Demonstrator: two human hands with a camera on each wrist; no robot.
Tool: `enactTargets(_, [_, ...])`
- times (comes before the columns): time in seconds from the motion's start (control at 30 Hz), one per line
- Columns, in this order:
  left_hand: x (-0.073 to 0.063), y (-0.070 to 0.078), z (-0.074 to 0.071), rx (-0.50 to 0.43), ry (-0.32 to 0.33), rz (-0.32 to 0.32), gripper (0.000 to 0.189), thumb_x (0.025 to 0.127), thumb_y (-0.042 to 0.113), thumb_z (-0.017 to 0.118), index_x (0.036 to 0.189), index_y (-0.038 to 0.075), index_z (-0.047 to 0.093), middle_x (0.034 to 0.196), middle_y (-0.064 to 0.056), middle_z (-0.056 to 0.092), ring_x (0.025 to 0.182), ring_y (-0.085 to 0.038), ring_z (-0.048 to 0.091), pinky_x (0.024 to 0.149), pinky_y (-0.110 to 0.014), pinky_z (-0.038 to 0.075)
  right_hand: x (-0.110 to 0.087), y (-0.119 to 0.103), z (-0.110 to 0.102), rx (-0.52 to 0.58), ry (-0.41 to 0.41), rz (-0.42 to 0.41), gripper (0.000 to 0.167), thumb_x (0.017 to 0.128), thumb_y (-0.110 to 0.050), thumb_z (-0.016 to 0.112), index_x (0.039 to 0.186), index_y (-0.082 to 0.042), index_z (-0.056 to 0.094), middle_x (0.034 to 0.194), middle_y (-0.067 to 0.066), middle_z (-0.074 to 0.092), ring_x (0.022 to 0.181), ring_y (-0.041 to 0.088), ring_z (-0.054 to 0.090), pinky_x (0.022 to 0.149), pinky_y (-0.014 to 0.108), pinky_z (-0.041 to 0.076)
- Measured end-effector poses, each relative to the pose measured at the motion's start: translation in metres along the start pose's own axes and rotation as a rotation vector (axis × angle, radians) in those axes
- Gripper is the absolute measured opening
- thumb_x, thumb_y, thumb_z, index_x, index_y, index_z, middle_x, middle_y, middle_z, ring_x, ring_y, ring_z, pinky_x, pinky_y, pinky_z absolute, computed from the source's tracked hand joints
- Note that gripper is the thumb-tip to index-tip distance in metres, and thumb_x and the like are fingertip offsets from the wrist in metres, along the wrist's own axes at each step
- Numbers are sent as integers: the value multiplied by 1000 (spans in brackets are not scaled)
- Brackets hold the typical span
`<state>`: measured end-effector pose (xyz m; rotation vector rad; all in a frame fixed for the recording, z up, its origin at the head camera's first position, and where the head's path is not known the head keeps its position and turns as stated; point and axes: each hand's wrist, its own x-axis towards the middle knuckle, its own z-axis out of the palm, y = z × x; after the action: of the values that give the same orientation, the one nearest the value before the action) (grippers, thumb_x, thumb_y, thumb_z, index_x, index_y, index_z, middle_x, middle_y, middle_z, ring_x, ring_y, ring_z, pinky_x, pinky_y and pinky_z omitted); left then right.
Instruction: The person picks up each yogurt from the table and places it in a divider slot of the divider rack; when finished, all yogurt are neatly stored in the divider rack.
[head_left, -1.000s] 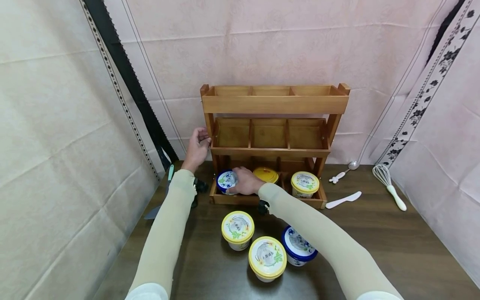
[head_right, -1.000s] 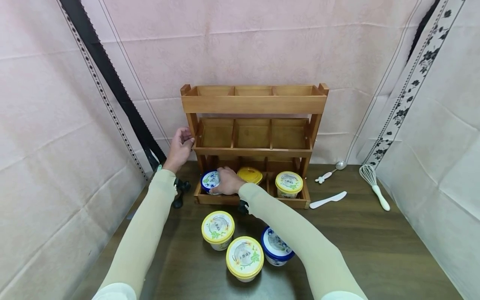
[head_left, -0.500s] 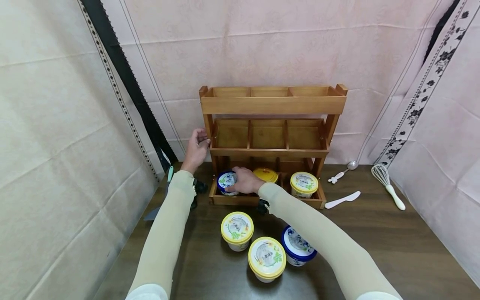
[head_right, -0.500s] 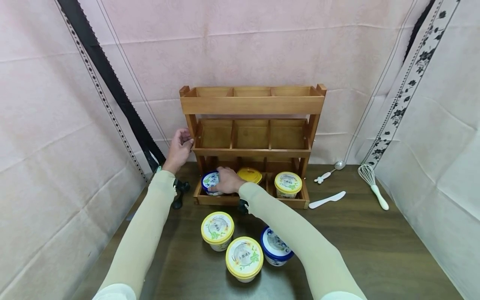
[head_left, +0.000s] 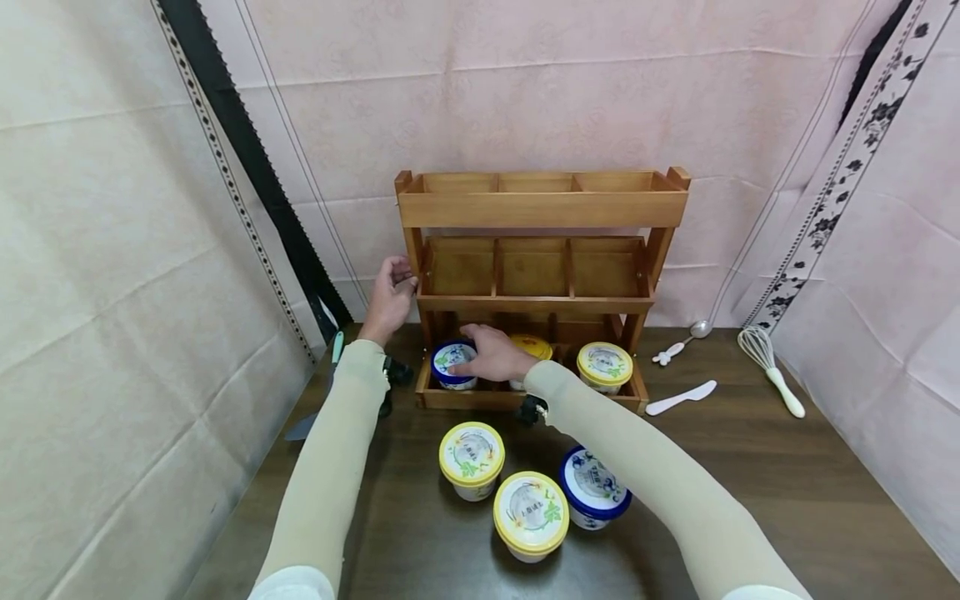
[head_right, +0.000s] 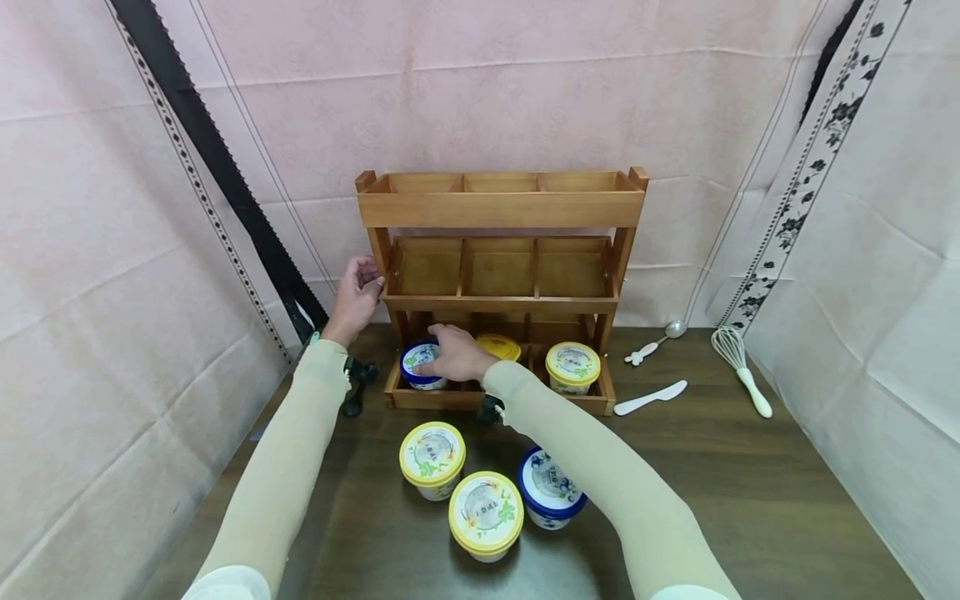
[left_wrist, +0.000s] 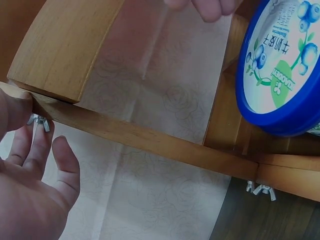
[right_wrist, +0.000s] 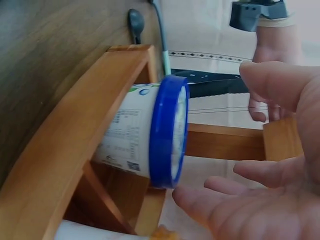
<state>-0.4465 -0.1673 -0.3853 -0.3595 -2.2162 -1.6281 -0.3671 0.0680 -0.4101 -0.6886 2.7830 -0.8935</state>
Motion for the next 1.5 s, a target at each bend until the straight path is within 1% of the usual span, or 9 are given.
enactTargets(0.23, [0,0,0,-1,-3,13,36,108,8,56,143,10,48,140,-14,54,133,-30,55,119,-49,44,-15,-1,-12,44,-10,-53,87,94,-50,77,162,-11,39,161,14,50,148,32,49,122,51,42])
enactTargets(0.4, [0,0,0,-5,-5,22,36,108,7,55,143,8,47,140,-15,53,133,-30,54,119,-48,43,-32,-2,-21,115,-32,-59,84,96,-49,75,162,-12,39,163,13,48,151,31,46,123,51,41])
enactTargets(0.6, [0,-1,0,3,-2,12,36,109,8,56,144,10,47,140,-14,53,133,-29,55,120,-48,43,-48,2,-27,161,-35,-59,78,97,-48,74,160,-15,41,161,10,51,150,30,48,120,51,46])
enactTargets(0.87, [0,1,2,-2,-6,14,36,109,9,55,144,10,47,140,-14,53,133,-30,54,120,-48,43,-71,16,-35,183,-11,-85,74,98,-51,72,158,-19,44,157,8,55,147,30,51,115,49,51])
enactTargets(1.1, [1,-1,1,0,-6,1,36,109,9,55,144,11,47,141,-13,53,134,-28,54,121,-47,43,-92,23,-43,201,0,-123,73,99,-48,72,158,-16,44,155,11,57,146,32,53,112,47,53])
enactTargets(1.2, [0,-3,-1,-3,-6,-10,36,109,9,55,144,11,47,141,-13,53,134,-28,54,121,-48,43,-101,25,-46,224,-6,-122,74,98,-49,73,158,-18,44,156,12,56,146,32,52,112,50,53])
enactTargets(1.37, [-1,-1,-1,-6,-9,-9,35,109,10,55,144,13,47,141,-12,53,134,-28,53,120,-48,43,-116,33,-50,248,-1,-132,72,98,-47,73,158,-19,43,155,15,55,145,38,52,113,57,50])
enactTargets(1.47, [-1,1,-1,-9,-8,-5,35,109,10,55,143,12,48,141,-12,53,133,-28,53,120,-48,43,-125,38,-53,244,8,-132,72,99,-44,74,159,-17,43,154,16,56,143,39,54,112,56,51])
enactTargets(1.5, [-2,2,0,-7,-7,-6,35,109,10,55,143,13,48,140,-12,53,132,-28,53,120,-48,43,-128,40,-53,237,14,-127,72,99,-44,73,158,-17,43,154,16,57,142,38,55,112,54,52])
